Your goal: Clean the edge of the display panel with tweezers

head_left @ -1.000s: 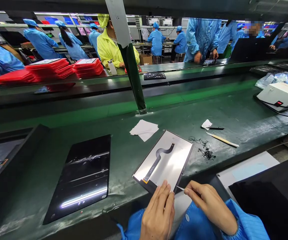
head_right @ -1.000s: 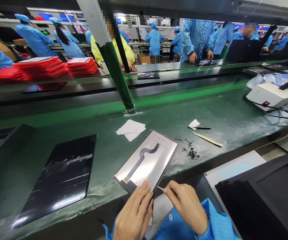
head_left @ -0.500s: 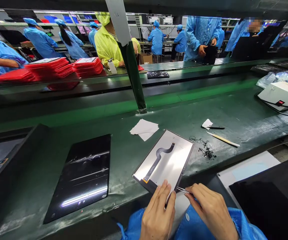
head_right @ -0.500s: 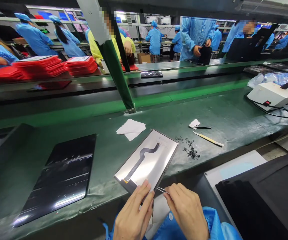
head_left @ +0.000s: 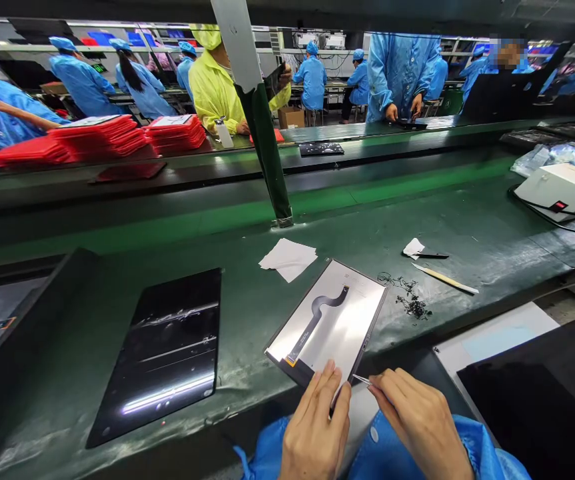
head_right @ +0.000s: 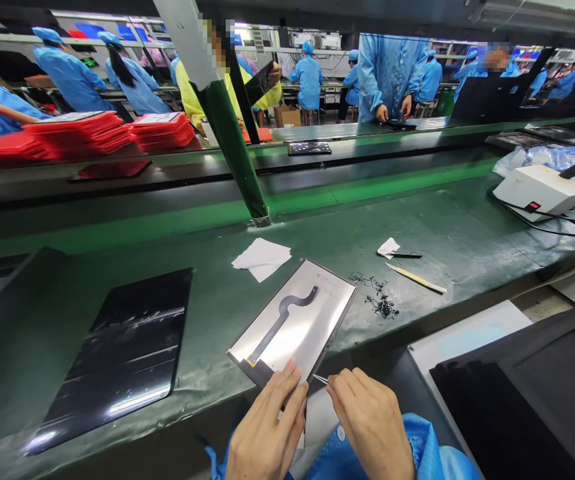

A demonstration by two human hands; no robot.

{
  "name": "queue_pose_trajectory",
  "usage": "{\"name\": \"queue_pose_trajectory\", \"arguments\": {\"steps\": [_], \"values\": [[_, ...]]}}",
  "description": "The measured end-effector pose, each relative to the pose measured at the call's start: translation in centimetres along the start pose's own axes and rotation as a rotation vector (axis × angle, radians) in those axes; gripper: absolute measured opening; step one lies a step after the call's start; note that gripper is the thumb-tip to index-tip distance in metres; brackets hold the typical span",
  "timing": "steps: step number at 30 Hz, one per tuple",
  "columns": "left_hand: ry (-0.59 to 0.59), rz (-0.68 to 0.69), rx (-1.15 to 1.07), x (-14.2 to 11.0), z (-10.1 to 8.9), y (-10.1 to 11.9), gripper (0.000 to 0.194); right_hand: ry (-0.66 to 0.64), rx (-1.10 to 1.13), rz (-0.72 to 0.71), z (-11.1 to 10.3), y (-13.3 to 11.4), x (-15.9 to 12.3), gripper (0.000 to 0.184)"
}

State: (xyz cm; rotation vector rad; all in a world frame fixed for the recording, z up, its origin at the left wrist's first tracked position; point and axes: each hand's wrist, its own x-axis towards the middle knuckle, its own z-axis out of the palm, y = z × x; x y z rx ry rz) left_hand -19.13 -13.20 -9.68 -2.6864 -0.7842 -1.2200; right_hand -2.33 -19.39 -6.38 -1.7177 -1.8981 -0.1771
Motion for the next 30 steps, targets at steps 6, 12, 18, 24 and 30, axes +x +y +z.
{"name": "queue_pose_trajectory", "arguments": {"steps": [6, 12, 18, 24, 30], "values": [[-0.011, 0.010, 0.011, 0.0, -0.1, 0.0, 0.022, 0.008, -0.060, -0.040, 0.0, -0.3, 0.0, 0.039], [-0.010, 0.014, 0.011, 0.1, -0.1, 0.0, 0.024, -0.126, 0.227, 0.206, 0.2, 0.2, -0.2, 0.036], [-0.040, 0.045, 0.035, 0.1, -0.4, -0.2, 0.030, -0.524, 0.531, 0.647, -0.3, 1.1, 1.3, 0.027], [-0.040, 0.042, 0.029, 0.0, -0.4, -0.1, 0.031, -0.571, 0.817, 0.770, 0.5, 1.9, 1.4, 0.028], [-0.039, 0.039, 0.019, 0.0, -0.4, -0.2, 0.030, -0.412, 0.637, 0.612, 0.1, 1.8, 0.5, 0.026]]}}
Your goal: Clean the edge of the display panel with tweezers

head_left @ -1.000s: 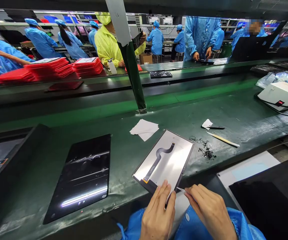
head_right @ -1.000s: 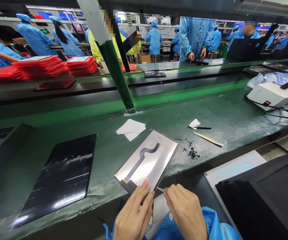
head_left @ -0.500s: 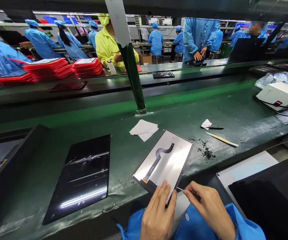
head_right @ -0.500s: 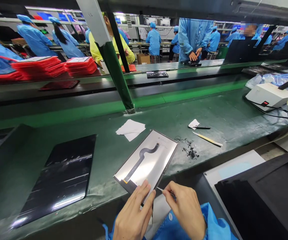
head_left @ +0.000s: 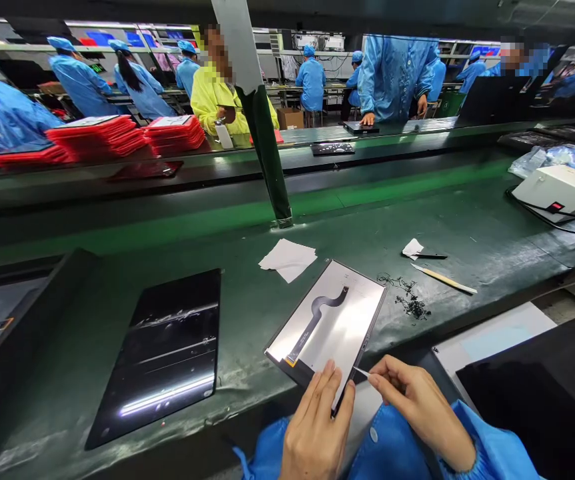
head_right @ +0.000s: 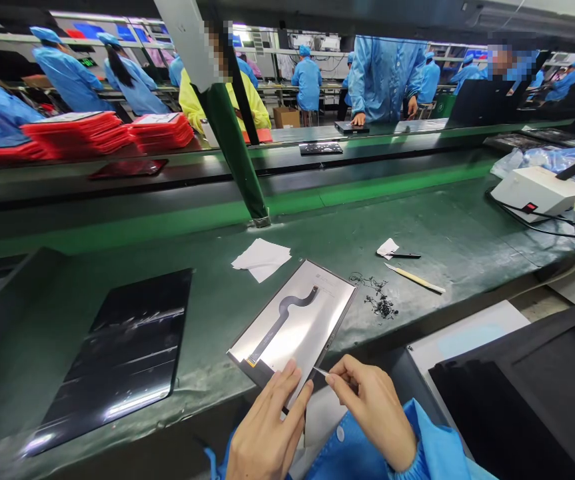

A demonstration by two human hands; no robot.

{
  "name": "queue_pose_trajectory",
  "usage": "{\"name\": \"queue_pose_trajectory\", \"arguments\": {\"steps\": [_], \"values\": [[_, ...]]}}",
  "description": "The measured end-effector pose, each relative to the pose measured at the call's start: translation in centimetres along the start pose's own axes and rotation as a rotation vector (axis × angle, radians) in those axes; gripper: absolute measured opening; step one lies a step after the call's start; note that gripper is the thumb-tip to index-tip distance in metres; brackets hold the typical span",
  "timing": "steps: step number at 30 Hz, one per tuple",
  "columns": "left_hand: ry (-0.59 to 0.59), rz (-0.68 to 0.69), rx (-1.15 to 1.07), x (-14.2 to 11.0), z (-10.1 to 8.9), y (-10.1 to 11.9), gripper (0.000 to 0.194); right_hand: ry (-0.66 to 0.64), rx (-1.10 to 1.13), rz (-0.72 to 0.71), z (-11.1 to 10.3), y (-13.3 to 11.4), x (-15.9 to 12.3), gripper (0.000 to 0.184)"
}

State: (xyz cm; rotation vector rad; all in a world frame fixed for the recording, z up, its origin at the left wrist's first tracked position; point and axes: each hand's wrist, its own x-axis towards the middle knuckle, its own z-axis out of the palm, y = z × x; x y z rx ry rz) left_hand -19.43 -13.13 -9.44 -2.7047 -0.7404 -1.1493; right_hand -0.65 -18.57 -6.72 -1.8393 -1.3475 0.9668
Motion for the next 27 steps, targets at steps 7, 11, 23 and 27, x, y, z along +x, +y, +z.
{"name": "queue_pose_trajectory", "arguments": {"steps": [7, 11, 23, 27], "values": [[0.002, 0.003, 0.006, 0.0, 0.0, 0.0, 0.030, 0.262, -0.350, -0.437, 0.8, 0.2, -1.4, 0.031], [-0.001, 0.007, 0.006, -0.1, 0.0, 0.0, 0.029, 0.293, -0.397, -0.494, 1.1, 0.0, -1.3, 0.030], [0.001, 0.006, 0.008, 0.1, 0.0, 0.0, 0.029, 0.374, -0.528, -0.560, 1.1, -0.6, -1.2, 0.035], [0.002, 0.008, 0.009, 0.0, 0.0, 0.0, 0.030, 0.424, -0.648, -0.624, 1.1, -1.0, -1.0, 0.038]]}}
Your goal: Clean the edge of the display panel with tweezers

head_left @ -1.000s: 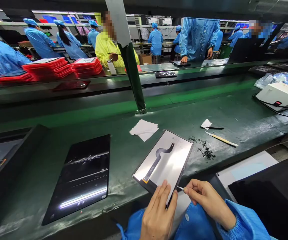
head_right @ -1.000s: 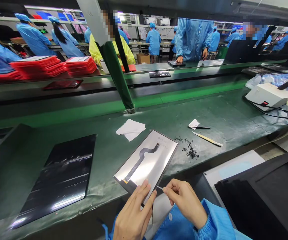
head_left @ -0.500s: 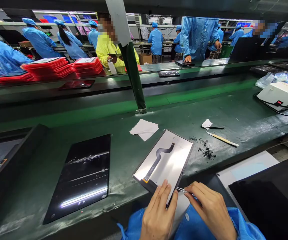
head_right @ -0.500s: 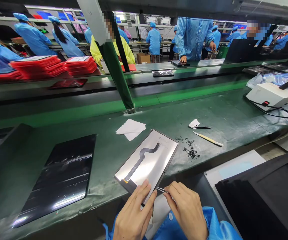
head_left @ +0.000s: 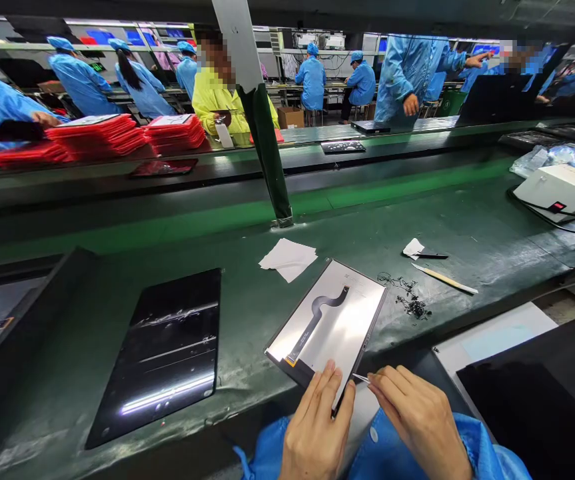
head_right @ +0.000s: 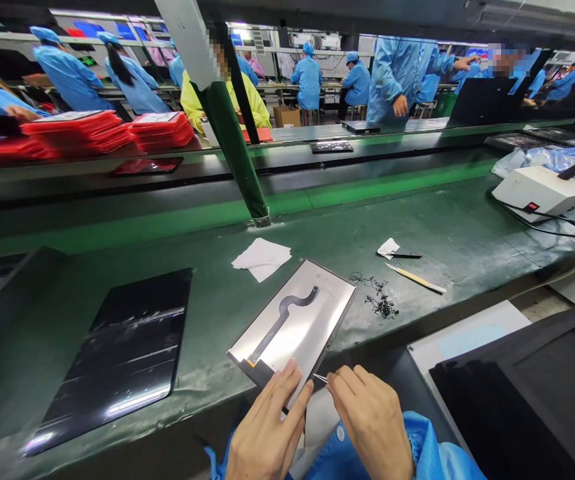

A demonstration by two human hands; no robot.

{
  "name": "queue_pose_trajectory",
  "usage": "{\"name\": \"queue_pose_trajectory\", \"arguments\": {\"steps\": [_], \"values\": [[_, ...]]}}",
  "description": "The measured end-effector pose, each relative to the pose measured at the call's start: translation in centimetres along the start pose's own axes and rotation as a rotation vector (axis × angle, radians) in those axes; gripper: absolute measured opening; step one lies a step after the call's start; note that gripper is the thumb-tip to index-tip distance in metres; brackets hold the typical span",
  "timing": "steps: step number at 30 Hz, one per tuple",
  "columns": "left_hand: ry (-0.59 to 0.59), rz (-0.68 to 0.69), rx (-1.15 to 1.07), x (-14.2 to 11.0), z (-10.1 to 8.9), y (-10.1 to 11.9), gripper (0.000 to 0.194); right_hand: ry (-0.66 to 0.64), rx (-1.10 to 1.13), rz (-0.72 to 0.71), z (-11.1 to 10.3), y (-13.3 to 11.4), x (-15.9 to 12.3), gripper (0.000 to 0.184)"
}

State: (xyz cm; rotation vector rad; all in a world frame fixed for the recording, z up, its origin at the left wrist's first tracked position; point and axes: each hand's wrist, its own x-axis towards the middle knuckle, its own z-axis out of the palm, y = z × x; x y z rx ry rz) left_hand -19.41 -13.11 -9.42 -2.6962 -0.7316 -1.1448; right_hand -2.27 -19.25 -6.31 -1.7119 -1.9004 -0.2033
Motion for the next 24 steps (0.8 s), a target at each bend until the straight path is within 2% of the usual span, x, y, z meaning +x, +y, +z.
{"name": "queue_pose_trajectory", "arguments": {"steps": [3, 7, 12, 16, 24], "values": [[-0.001, -0.002, 0.002, -0.1, 0.0, -0.1, 0.030, -0.002, 0.017, 0.011, -0.1, 0.1, 0.1, 0.038], [-0.012, -0.005, 0.010, -0.2, 0.2, 0.0, 0.031, -0.020, 0.129, 0.104, -0.2, 0.4, -0.2, 0.030], [0.031, -0.066, 0.066, -0.6, 0.8, 0.6, 0.034, 0.043, 0.253, 0.203, 0.2, 0.9, -1.0, 0.021], [-0.075, -0.025, 0.143, -0.9, 0.8, 0.8, 0.033, 0.074, 0.321, 0.258, 0.4, 1.0, -1.6, 0.020], [-0.118, 0.028, 0.169, -1.0, 0.4, 0.5, 0.034, 0.126, 0.372, 0.300, 0.7, 1.5, -2.2, 0.023]]}}
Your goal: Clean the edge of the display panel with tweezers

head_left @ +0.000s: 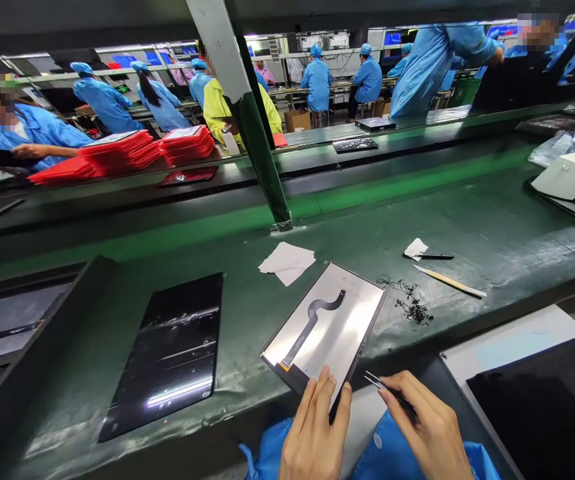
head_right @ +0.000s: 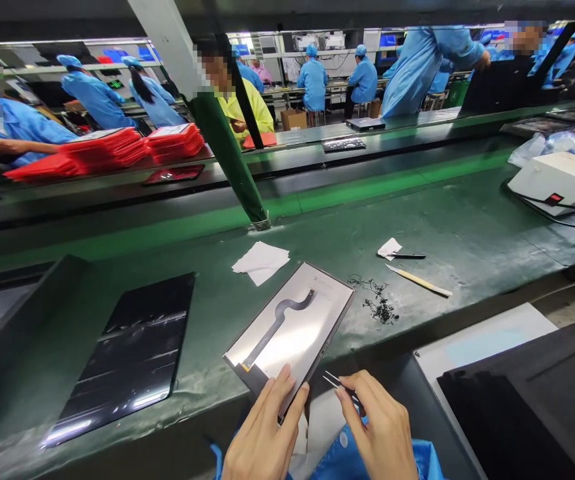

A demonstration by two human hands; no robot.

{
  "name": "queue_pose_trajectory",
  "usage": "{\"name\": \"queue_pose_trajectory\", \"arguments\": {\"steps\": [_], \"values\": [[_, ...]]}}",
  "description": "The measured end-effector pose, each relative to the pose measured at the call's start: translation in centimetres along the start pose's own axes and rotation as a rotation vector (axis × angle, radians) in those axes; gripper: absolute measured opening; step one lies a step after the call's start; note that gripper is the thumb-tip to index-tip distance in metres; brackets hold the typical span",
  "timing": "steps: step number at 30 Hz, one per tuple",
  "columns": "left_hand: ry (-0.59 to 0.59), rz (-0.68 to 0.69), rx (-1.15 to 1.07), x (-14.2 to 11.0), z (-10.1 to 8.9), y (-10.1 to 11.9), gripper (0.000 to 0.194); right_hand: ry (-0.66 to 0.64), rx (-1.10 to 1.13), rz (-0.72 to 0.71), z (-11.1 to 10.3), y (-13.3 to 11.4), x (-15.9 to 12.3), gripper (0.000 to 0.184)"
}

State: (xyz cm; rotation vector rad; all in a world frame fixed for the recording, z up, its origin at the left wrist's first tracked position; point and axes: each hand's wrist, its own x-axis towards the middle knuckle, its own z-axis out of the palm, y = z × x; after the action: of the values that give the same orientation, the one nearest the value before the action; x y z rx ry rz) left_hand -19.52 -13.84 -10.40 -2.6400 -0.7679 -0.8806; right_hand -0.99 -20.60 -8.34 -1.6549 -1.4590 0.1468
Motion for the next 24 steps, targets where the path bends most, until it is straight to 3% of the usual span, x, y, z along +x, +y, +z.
{"name": "queue_pose_trajectory", "arguments": {"steps": [11, 16, 20, 24], "values": [[-0.025, -0.076, -0.074, 0.13, -0.72, 0.10, 0.033, -0.010, -0.001, 0.037, -0.09, 0.10, -0.25, 0.027], [-0.044, -0.041, -0.039, 0.15, -0.69, 0.04, 0.034, 0.006, 0.001, 0.034, -0.07, 0.03, -0.30, 0.026], [-0.032, 0.014, 0.004, 0.05, -0.30, -0.16, 0.038, 0.011, 0.002, 0.016, -0.03, -0.06, -0.39, 0.024], [0.052, -0.043, -0.051, -0.06, 0.21, -0.13, 0.035, -0.007, -0.011, 0.015, -0.10, -0.18, -0.49, 0.023]]}}
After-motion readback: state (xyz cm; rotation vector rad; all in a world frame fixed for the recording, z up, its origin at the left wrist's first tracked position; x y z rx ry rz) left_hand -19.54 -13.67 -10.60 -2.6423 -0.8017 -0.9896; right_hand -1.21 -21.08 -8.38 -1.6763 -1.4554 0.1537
